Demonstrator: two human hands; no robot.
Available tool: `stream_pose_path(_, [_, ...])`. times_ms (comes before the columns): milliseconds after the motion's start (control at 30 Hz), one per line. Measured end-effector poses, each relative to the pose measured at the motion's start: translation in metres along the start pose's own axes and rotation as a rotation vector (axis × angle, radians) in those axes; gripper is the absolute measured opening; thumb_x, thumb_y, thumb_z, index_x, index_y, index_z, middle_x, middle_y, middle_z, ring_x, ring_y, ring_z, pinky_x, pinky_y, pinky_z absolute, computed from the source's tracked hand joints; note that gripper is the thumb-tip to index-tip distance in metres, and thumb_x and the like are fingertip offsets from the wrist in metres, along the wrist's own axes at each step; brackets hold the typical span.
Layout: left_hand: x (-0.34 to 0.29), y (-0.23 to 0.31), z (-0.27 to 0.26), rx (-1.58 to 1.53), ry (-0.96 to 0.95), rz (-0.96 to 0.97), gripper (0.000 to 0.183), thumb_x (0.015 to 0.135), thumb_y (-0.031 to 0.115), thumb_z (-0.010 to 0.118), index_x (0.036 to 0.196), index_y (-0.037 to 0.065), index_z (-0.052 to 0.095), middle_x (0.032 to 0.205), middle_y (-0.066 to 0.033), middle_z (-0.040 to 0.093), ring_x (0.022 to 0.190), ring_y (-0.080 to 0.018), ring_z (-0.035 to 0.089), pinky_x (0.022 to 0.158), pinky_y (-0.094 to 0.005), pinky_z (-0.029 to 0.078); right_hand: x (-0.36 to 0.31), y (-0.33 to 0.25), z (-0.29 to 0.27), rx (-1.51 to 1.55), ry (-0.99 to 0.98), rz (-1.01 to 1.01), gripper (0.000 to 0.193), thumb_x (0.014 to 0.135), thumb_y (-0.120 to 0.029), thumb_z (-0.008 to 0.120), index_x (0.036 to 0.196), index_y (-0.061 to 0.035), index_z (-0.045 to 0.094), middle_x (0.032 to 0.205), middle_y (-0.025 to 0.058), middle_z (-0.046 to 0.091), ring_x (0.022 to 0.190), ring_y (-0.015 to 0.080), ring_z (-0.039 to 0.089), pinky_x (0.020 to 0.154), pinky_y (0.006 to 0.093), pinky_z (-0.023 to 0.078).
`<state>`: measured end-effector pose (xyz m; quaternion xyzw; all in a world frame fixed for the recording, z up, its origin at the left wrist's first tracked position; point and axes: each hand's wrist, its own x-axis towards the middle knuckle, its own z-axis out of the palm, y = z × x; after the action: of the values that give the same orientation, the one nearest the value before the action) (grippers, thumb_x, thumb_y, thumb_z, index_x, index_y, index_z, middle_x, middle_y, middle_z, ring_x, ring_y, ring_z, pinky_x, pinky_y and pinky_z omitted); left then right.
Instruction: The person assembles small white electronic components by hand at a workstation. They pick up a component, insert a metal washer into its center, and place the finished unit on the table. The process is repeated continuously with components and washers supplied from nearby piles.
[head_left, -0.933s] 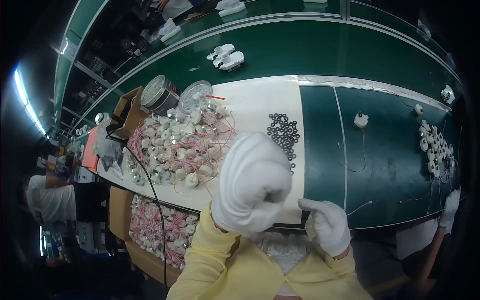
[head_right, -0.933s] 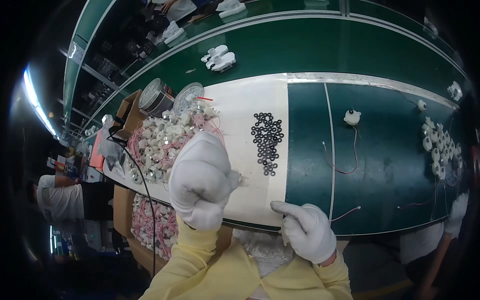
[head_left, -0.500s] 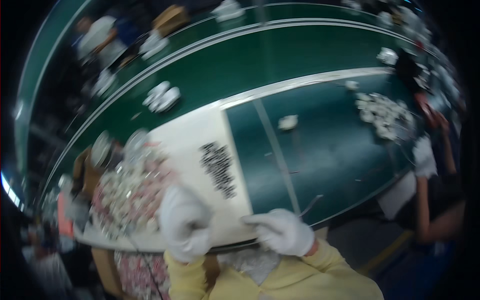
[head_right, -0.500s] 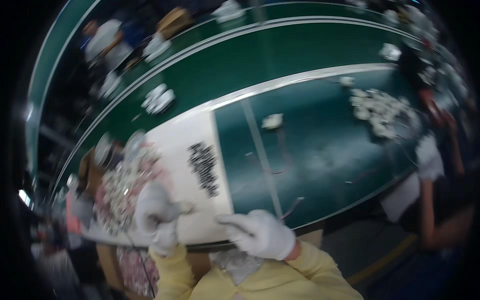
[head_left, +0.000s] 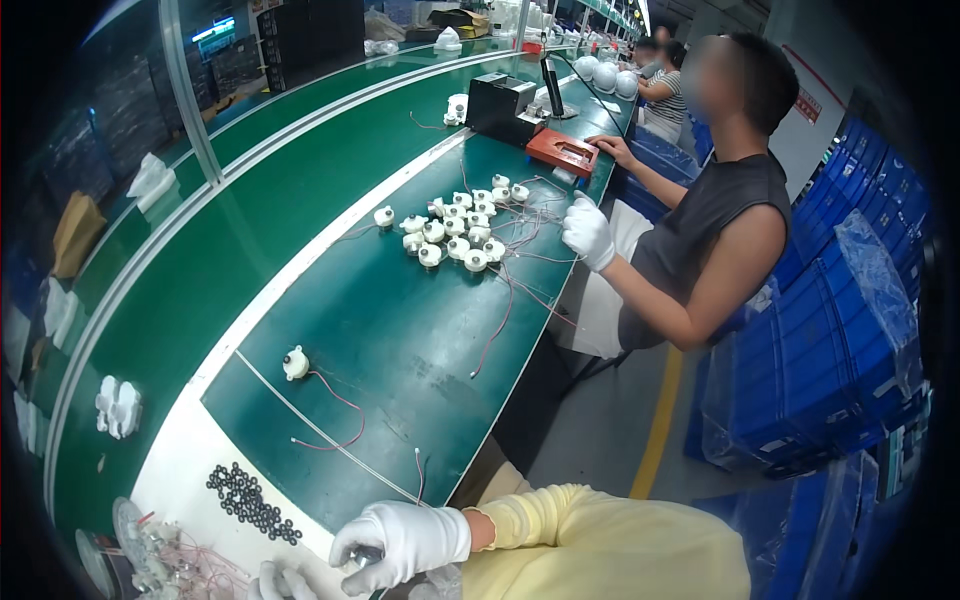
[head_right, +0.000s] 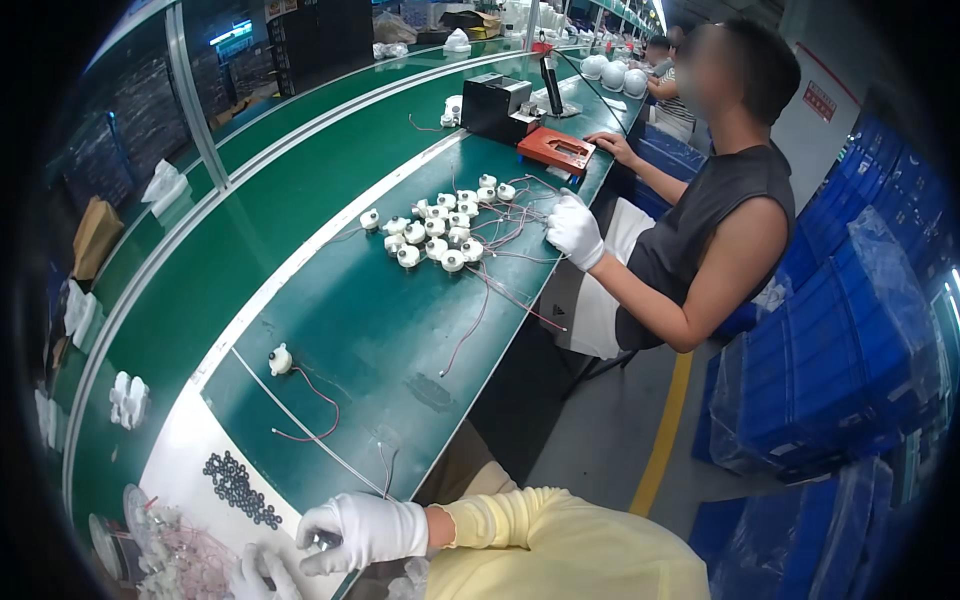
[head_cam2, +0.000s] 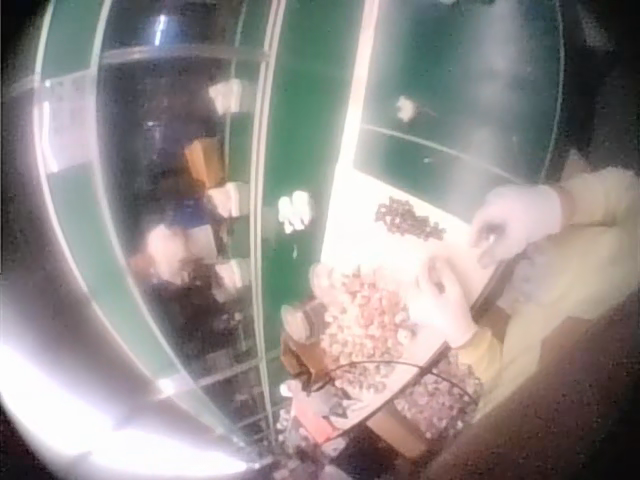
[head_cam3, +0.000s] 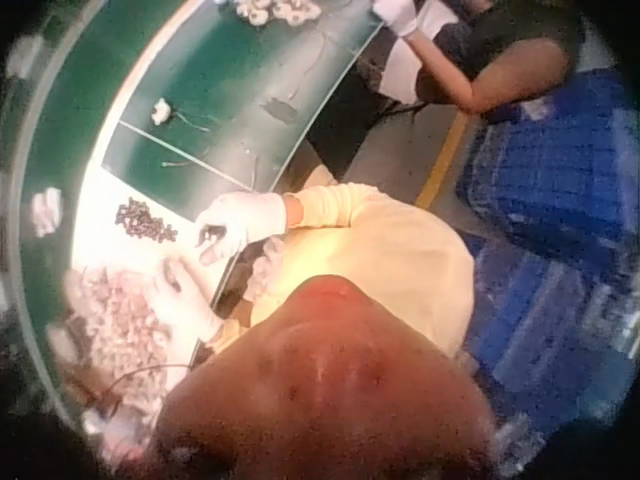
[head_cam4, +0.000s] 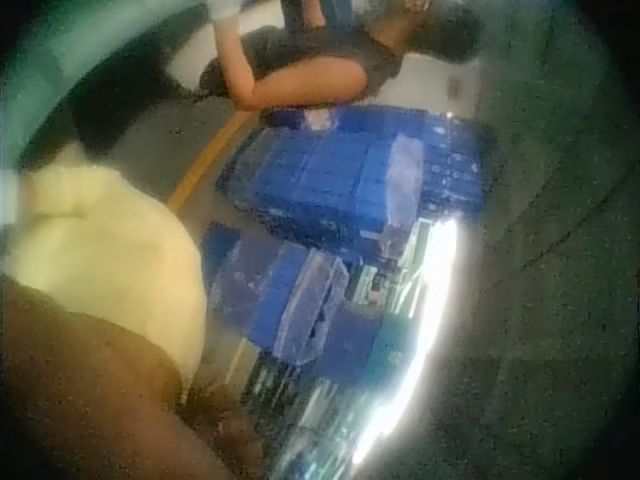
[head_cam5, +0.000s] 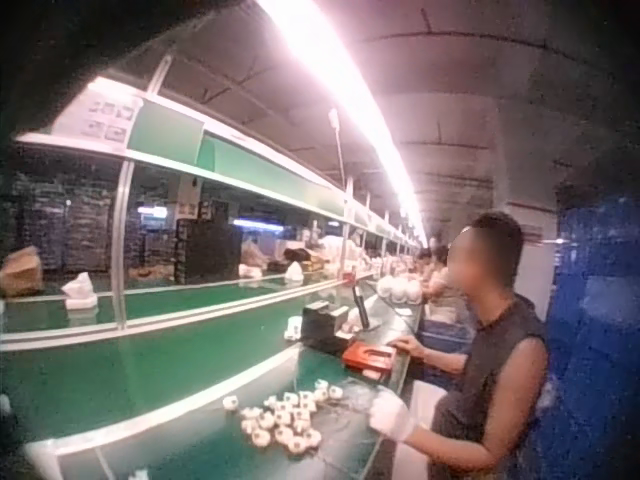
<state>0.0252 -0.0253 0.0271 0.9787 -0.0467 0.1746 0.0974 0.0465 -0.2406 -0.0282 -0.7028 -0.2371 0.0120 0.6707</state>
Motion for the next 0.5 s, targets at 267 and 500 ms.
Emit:
stream_pose_path(267, [-0.021,-0.009,0.005,-0.167,-0.080,-0.031,0.051,0.094,0.032,0.077,0.133,0.003,0.066,0.156,-0.0382,0.039,0.140,-0.0532,0.045,0.113,-0.0552,0.042,0.001,-0.004,-0.049,-0.424,0.289,-0.160,0.017,0.094,-0.013,0.072,0.108,-0.0048,0.068,0.081,0.0084,0.071,0.067,0.0258,0.070,0.061,0.0360,0.054])
stream_pose_path(500, [-0.028,-0.020,0.008,-0.223,-0.146,-0.049,0.075,0.095,0.041,0.075,0.152,0.000,0.048,0.163,-0.0391,0.026,0.152,-0.0560,0.025,0.123,-0.0618,0.025,0.001,-0.005,-0.048,-0.315,0.295,-0.120,0.017,0.091,-0.006,0.069,0.108,-0.0029,0.067,0.076,0.0063,0.071,0.062,0.0236,0.068,0.058,0.0358,0.051])
